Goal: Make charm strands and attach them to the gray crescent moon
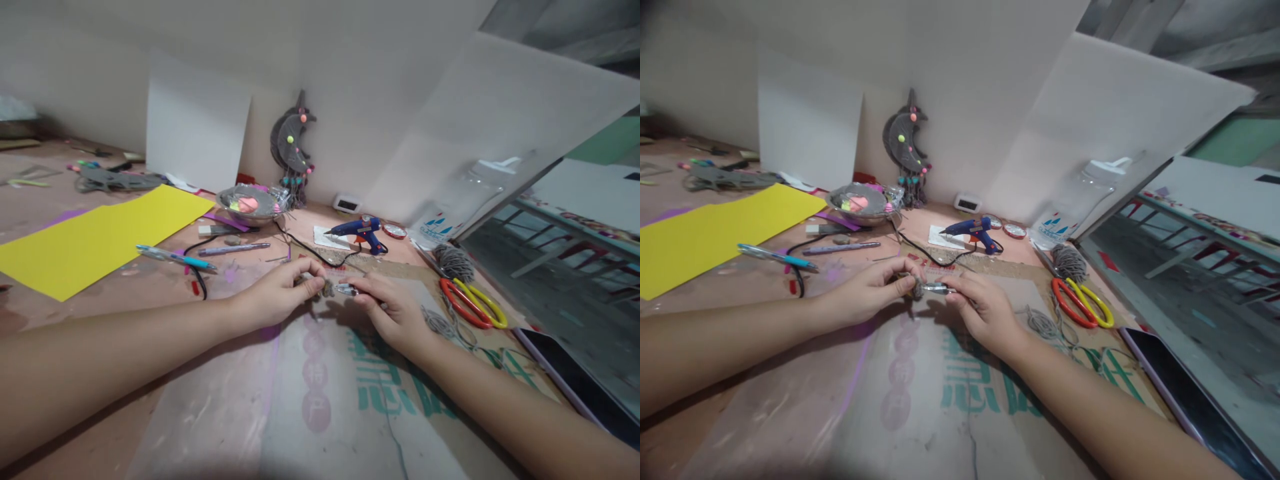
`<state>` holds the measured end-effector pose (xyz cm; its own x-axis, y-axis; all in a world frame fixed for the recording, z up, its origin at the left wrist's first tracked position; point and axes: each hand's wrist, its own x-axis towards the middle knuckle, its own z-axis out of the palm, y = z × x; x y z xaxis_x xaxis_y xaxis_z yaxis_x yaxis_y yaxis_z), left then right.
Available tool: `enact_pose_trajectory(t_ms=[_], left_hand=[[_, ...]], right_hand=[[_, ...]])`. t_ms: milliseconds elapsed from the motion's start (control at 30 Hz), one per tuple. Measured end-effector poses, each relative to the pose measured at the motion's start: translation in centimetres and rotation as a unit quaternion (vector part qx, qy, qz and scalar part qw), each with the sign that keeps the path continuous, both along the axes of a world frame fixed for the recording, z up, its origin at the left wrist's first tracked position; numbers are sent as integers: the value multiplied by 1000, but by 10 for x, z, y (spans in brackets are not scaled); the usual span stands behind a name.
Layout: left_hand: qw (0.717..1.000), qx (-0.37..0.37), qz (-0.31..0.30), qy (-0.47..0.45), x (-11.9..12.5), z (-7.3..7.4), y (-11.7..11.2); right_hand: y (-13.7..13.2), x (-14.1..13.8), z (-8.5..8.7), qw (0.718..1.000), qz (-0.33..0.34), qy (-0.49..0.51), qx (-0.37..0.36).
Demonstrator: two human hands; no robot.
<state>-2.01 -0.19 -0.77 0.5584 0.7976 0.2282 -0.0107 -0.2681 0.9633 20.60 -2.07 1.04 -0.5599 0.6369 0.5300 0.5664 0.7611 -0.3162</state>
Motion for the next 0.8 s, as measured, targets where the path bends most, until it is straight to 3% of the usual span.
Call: enact_pose_trajectory(t_ms=[800], left_hand=[[1000,-3,6,-6,3,2,-1]], right_hand=[[0,0,1,1000,-3,1,14]])
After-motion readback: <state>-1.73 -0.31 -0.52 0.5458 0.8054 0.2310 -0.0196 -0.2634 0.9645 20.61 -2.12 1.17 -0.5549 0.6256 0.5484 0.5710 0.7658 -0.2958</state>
